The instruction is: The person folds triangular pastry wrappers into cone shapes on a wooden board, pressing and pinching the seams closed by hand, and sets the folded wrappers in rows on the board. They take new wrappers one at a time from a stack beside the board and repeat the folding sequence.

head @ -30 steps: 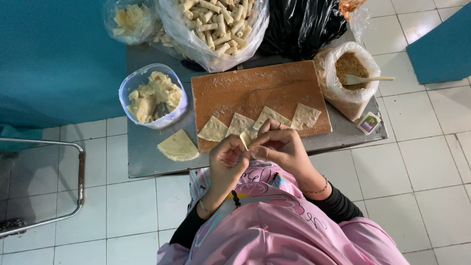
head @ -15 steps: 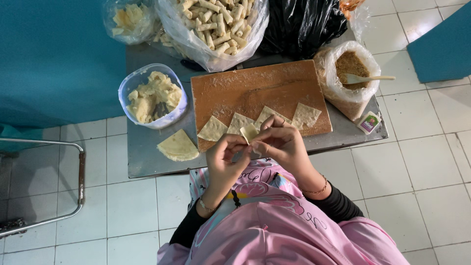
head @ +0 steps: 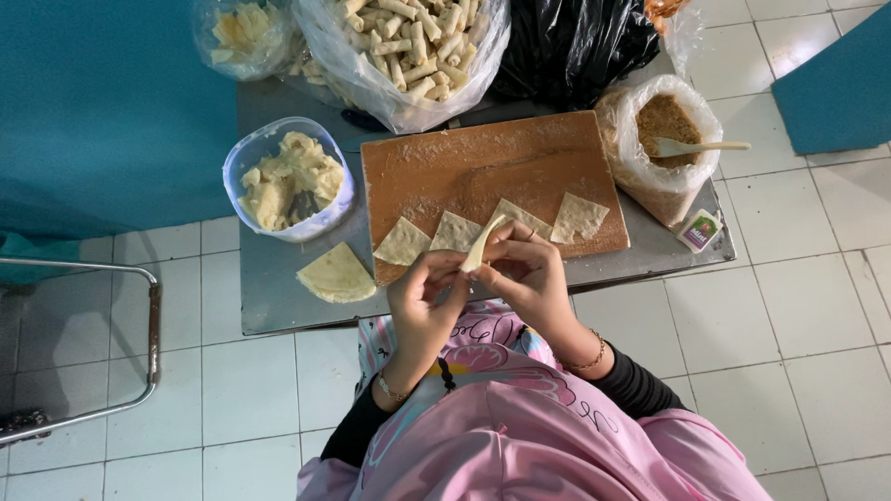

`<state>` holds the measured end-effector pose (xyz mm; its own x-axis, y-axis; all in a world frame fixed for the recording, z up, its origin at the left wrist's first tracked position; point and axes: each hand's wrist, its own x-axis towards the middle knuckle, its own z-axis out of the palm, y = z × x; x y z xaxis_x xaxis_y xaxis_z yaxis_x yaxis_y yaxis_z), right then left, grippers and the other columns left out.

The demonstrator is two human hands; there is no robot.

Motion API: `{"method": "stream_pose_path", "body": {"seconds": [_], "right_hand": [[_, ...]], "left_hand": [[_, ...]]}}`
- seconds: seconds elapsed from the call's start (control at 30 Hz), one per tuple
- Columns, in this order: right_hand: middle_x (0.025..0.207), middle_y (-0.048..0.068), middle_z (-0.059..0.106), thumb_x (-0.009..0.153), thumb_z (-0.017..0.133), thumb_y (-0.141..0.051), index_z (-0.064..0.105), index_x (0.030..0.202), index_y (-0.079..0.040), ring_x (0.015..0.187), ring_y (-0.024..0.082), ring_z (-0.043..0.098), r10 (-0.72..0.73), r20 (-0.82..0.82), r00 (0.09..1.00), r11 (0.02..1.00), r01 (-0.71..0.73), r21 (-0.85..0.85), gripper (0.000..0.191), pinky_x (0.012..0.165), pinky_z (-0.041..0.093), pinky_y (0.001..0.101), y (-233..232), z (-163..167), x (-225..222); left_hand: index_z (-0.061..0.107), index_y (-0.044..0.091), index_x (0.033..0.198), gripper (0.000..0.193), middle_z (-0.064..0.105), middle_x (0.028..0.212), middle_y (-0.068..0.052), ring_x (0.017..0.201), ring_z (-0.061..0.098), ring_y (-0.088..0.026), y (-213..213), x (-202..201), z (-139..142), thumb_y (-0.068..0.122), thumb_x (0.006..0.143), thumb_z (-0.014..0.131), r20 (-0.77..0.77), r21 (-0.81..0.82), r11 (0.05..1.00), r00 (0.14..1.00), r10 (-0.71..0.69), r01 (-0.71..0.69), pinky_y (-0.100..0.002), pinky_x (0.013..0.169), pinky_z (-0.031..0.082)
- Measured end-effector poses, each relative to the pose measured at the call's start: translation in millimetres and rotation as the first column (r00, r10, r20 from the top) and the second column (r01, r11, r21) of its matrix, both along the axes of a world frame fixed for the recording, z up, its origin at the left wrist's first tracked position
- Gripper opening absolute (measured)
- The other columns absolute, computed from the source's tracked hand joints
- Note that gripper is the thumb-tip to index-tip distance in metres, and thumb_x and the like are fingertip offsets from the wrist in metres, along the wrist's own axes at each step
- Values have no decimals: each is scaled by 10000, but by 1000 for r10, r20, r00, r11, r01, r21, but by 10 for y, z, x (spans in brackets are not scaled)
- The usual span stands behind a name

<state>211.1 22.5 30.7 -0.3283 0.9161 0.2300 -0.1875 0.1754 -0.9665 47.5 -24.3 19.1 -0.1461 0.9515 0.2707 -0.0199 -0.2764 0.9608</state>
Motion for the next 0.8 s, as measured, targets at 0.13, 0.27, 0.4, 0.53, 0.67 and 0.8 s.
{"method": "stream_pose_path", "body": {"seconds": [0.13, 0.27, 0.4, 0.53, 0.67, 0.8], "right_hand": [[1070, 49, 666, 912, 754, -15, 759, 1000, 43, 896, 86, 676, -107, 169, 980, 994, 101, 45, 105, 707, 552, 208, -18, 101, 4], [1050, 68, 703, 924, 752, -15, 760, 1012, 39, 884, 91, 710, -149, 233, 961, 974, 102, 201, 104, 715, 572, 207, -15, 204, 8], [1029, 77, 722, 869, 800, -34, 745, 1036, 34, 904, 101, 725, -151, 244, 958, 972, 100, 212, 189, 769, 616, 231, -21, 273, -17], [1022, 92, 731, 818, 836, -54, 747, 1041, 33, 897, 136, 746, -124, 284, 951, 961, 44, 271, 255, 790, 639, 259, -11, 317, 2], [1014, 79, 760, 888, 782, -5, 768, 1016, 12, 872, 150, 764, -152, 336, 930, 951, 44, 307, 130, 776, 645, 255, 21, 305, 50], [989, 76, 768, 905, 726, 39, 715, 1019, 29, 888, 137, 768, -193, 337, 922, 958, 103, 268, 115, 819, 642, 268, 6, 204, 40]], "left_hand": [[623, -26, 1092, 173, 773, 1019, -92, 957, 759, -110, 48, -16, -72, -55, 935, 689, 264, -59, 996, 964, -45, 62, -229, 791, 607], [665, -47, 1044, 93, 761, 948, -108, 870, 726, -106, 87, -46, -194, -58, 966, 715, 332, -129, 988, 943, -31, 78, -210, 746, 547], [675, -51, 1057, 98, 737, 951, -82, 868, 687, -77, 90, -54, -257, -70, 961, 680, 342, -116, 989, 939, -43, 87, -202, 757, 525], [642, -44, 1064, 113, 636, 1031, -37, 948, 662, -62, 88, -70, -245, -76, 957, 630, 319, 5, 990, 939, -132, 138, -213, 834, 542], [622, -43, 1066, 113, 611, 1005, -40, 902, 640, -64, 103, -76, -237, -105, 972, 626, 282, -14, 989, 950, -137, 147, -213, 782, 526], [592, -45, 1081, 173, 644, 1027, -61, 955, 660, -86, 94, -37, -237, -124, 930, 561, 266, -4, 994, 958, -108, 113, -230, 867, 542]]}}
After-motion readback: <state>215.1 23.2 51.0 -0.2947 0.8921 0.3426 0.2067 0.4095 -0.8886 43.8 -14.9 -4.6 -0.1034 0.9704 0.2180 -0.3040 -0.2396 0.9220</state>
